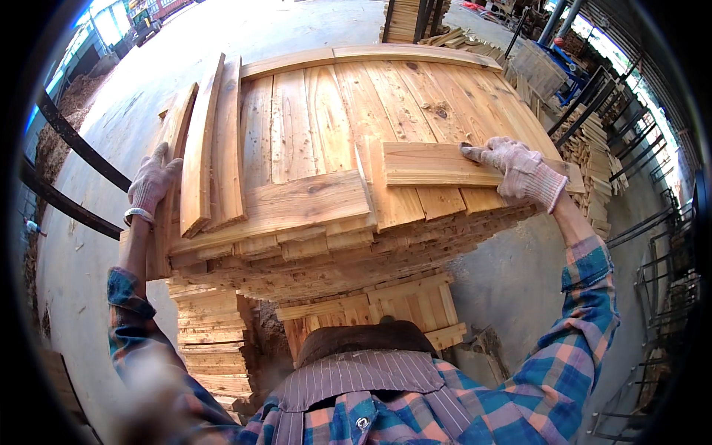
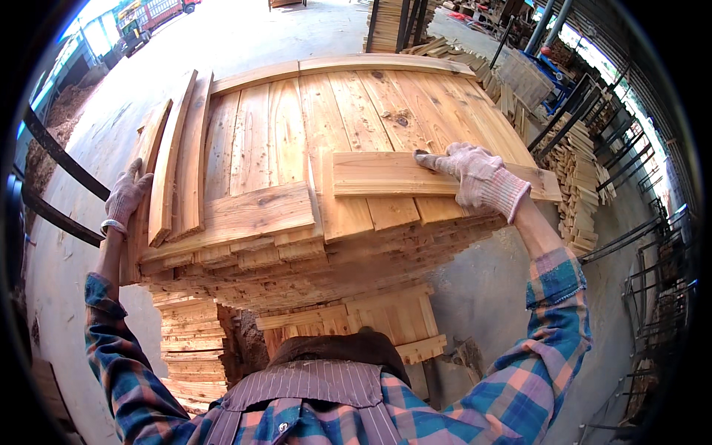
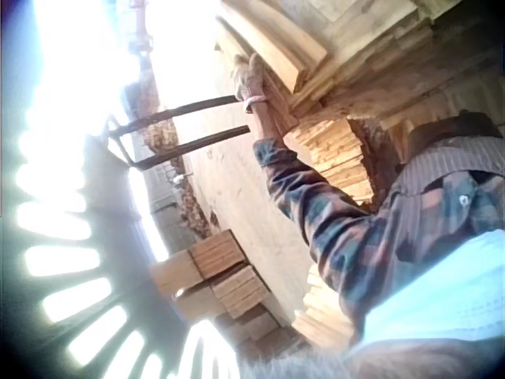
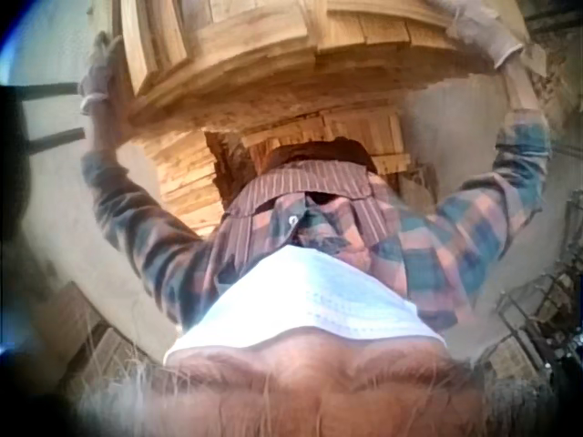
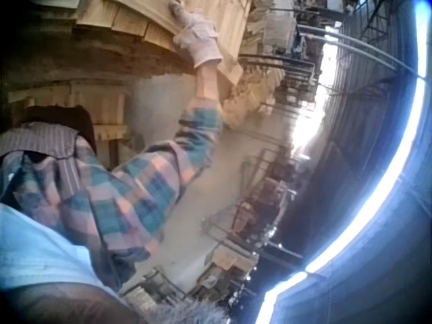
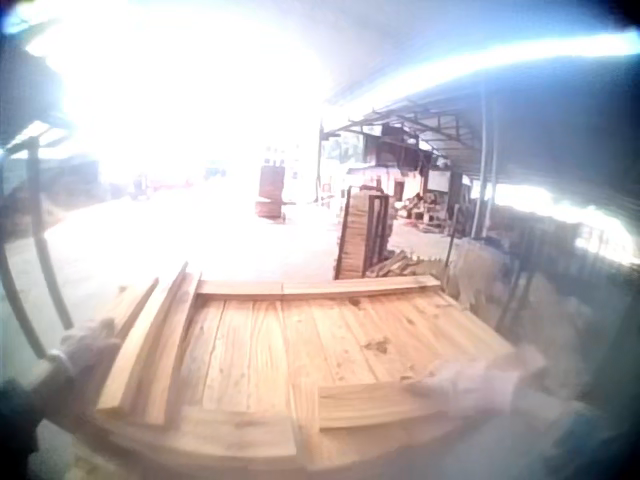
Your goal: The person stacks wooden planks in a lumber yard. They pick up planks from a vertical rack and place them onto a growing pile on a workbench, arranging them one by one.
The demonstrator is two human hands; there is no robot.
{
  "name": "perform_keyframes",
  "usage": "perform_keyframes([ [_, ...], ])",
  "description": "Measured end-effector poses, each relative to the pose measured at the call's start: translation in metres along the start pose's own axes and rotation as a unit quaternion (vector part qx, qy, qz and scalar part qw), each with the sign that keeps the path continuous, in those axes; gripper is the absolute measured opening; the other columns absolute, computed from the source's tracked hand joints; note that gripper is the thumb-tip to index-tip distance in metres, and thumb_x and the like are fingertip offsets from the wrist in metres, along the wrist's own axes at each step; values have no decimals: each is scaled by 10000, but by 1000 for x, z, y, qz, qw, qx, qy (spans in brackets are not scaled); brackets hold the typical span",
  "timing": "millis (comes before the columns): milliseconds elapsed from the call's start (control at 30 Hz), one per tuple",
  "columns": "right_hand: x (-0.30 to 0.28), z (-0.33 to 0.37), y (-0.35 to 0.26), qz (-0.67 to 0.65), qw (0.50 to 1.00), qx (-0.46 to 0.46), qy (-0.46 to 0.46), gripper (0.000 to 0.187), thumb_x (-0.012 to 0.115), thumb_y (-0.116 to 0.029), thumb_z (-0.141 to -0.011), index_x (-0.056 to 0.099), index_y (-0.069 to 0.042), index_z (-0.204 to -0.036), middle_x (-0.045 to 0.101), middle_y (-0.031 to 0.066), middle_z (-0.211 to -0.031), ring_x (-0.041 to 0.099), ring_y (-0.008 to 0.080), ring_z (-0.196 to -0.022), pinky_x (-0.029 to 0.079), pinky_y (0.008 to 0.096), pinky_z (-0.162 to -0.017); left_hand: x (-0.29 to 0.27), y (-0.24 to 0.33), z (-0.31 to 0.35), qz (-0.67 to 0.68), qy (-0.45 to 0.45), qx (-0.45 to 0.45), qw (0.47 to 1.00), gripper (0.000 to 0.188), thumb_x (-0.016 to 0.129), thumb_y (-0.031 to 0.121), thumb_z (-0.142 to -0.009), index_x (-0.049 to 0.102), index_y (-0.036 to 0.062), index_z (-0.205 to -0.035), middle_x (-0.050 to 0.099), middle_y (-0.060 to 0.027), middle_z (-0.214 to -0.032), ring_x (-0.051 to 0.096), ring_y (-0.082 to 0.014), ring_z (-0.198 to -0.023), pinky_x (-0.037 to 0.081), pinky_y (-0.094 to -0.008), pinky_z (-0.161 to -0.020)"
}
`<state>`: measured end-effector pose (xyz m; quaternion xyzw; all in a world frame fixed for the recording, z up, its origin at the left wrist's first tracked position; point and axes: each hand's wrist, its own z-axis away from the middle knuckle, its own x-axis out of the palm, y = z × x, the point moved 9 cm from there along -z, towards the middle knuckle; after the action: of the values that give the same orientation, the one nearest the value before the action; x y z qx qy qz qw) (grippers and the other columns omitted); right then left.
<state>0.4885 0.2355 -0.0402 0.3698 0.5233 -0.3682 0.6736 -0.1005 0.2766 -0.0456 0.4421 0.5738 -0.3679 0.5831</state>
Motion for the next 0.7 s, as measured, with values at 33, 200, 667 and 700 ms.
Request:
perform_keyframes([
  [33,0,-5,-6,6,1000,-12,-14,838,634,1,-673,411,-310,-1418,559,132,-1014,580,325,-983,502,398,-821,-4,-7,-1,-1,18,9,1000,672,533,467,-882,357,155,-1451,429,-226,-1397,443,-371,-1281,363,-413,-1064],
  [200,7,4,-12,17,998,-53,-27,794,577,16,-704,423,-302,-1415,561,125,-1015,589,298,-949,506,382,-819,5,13,-11,20,32,40,998,647,540,417,-889,374,119,-1439,468,-259,-1337,463,-392,-1243,373,-412,-1047],
  [667,5,-6,-11,17,991,-127,41,735,539,-40,-731,408,-207,-1434,587,179,-1057,604,254,-826,544,344,-641,-5,-49,-10,36,117,35,992,709,617,414,-869,402,-16,-1390,495,-278,-1329,474,-392,-1243,374,-391,-1045],
  [700,-3,-3,-13,-16,982,-166,91,651,526,-44,-728,497,-163,-1367,599,171,-1003,598,268,-872,538,352,-702,-6,-27,1,55,85,19,995,735,613,468,-857,415,-8,-1382,496,-288,-1316,468,-415,-1232,374,-416,-1040],
])
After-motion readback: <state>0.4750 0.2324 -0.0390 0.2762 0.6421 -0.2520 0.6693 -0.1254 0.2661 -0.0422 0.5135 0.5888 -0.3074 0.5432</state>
